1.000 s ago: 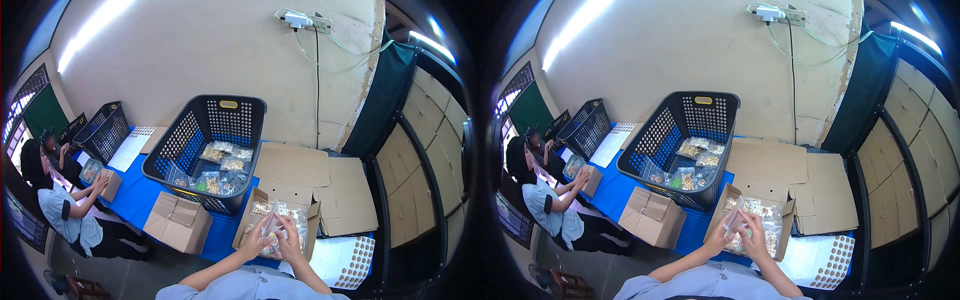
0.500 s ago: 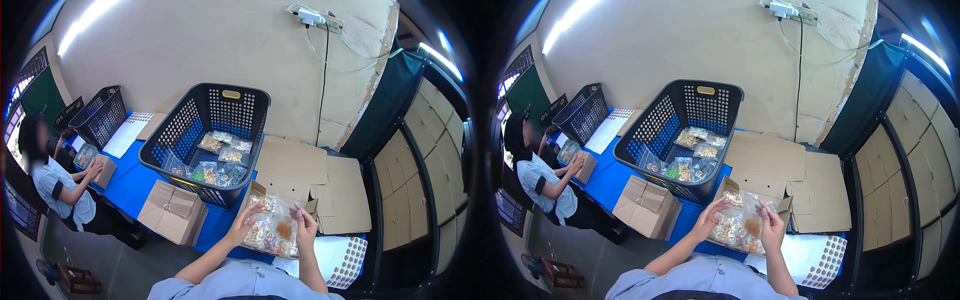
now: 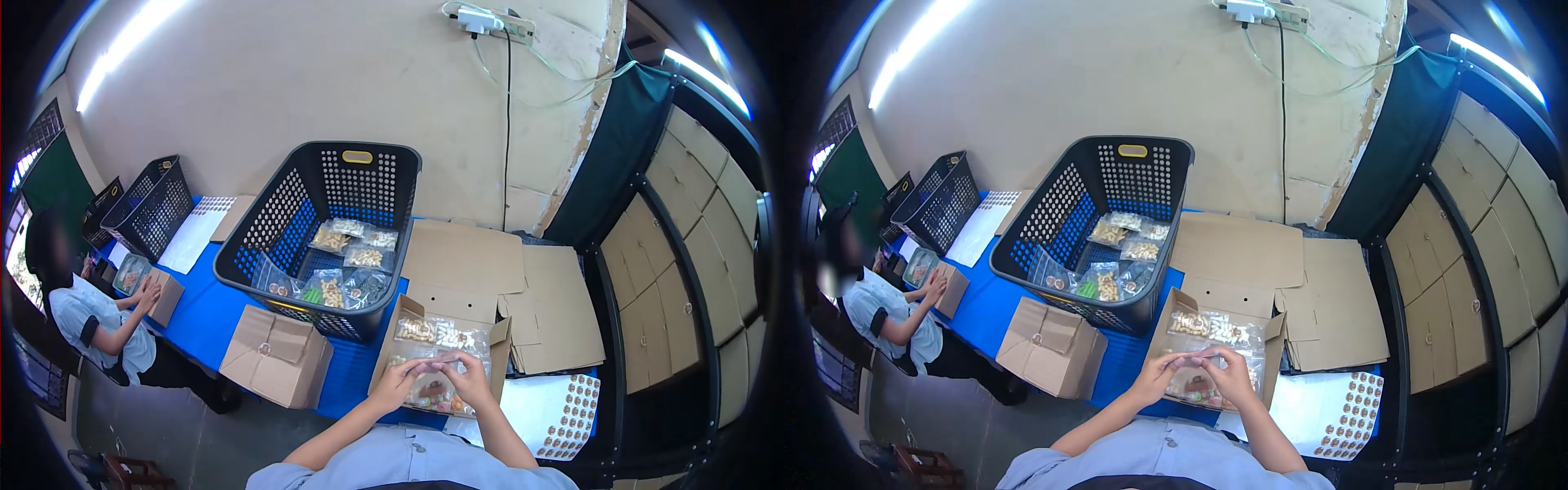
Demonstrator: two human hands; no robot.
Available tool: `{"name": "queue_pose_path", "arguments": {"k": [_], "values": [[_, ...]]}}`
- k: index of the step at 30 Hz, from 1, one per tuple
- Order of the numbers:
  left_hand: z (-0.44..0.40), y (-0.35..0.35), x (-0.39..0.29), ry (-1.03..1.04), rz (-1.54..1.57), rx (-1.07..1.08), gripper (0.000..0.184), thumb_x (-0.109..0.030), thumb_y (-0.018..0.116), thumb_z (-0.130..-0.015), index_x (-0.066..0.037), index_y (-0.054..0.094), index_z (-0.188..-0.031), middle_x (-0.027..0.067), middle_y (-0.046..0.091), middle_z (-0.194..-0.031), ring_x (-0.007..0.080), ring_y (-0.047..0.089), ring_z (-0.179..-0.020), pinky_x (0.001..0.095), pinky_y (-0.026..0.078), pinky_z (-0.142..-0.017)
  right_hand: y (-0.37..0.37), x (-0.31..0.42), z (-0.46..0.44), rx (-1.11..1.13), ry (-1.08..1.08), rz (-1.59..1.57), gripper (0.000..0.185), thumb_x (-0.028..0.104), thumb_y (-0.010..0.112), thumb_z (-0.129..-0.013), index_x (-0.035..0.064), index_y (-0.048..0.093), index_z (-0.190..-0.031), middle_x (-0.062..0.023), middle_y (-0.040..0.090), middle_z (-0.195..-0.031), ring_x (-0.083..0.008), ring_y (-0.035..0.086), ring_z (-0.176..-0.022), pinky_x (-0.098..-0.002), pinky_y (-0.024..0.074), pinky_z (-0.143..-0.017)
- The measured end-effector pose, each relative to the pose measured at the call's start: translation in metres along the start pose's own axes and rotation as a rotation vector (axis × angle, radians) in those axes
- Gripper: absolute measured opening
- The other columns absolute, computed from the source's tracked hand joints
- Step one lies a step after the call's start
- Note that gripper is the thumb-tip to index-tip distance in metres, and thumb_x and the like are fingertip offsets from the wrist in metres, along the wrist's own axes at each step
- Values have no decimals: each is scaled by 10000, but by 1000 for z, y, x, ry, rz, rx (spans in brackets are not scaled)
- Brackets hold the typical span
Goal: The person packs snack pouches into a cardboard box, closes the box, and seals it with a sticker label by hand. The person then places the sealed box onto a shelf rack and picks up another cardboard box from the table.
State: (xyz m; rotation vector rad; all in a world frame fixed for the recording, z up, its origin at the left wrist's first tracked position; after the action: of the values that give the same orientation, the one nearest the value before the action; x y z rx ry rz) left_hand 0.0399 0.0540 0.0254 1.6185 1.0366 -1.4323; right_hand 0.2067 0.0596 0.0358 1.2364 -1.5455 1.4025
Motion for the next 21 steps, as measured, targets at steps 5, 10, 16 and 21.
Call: {"name": "queue_pose_path", "arguments": {"k": [5,10,16,21], "values": [[-3,2,16,-14,-78,128,412,-225,386,-1019,-67,405,-1399,125,578,-1251,194,573,-1112,307,425,-957,-10,-10,-3,50,-26,64,182,193,613,-894,53,701,-969,-85,688,-939,-209,588,-931,-325,438,-851],[-14,-20,58,-94,-3,2,403,-192,381,-1012,-63,394,-1393,118,567,-1262,184,558,-1116,303,429,-934,-69,-75,-17,-386,268,-125,241,198,530,-961,-11,642,-1005,-89,650,-948,-123,578,-731,-238,479,-648],[-17,-39,98,-213,-80,-110,329,-176,438,-990,-60,487,-1294,117,619,-1173,170,592,-1021,298,442,-911,-97,-146,-35,-614,327,-402,304,84,520,-936,-14,471,-1220,-128,569,-1041,-171,594,-771,-291,591,-648],[-18,-26,101,-226,-115,28,303,-116,411,-982,-18,514,-1250,100,613,-1173,164,583,-1016,302,443,-909,-74,-213,-30,-572,461,-405,433,19,571,-869,2,420,-1274,-194,502,-1160,-266,570,-956,-360,562,-684]]}}
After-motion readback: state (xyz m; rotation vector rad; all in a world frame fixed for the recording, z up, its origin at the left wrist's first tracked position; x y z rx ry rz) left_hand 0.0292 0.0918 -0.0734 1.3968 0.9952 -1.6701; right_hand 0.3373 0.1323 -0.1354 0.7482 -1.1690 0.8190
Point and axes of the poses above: each hand's wrist, its own z-axis away from the middle knuckle, its own y-axis out of the palm, x = y × z, the point moved 5 cm from there along -z, towards the middle knuckle
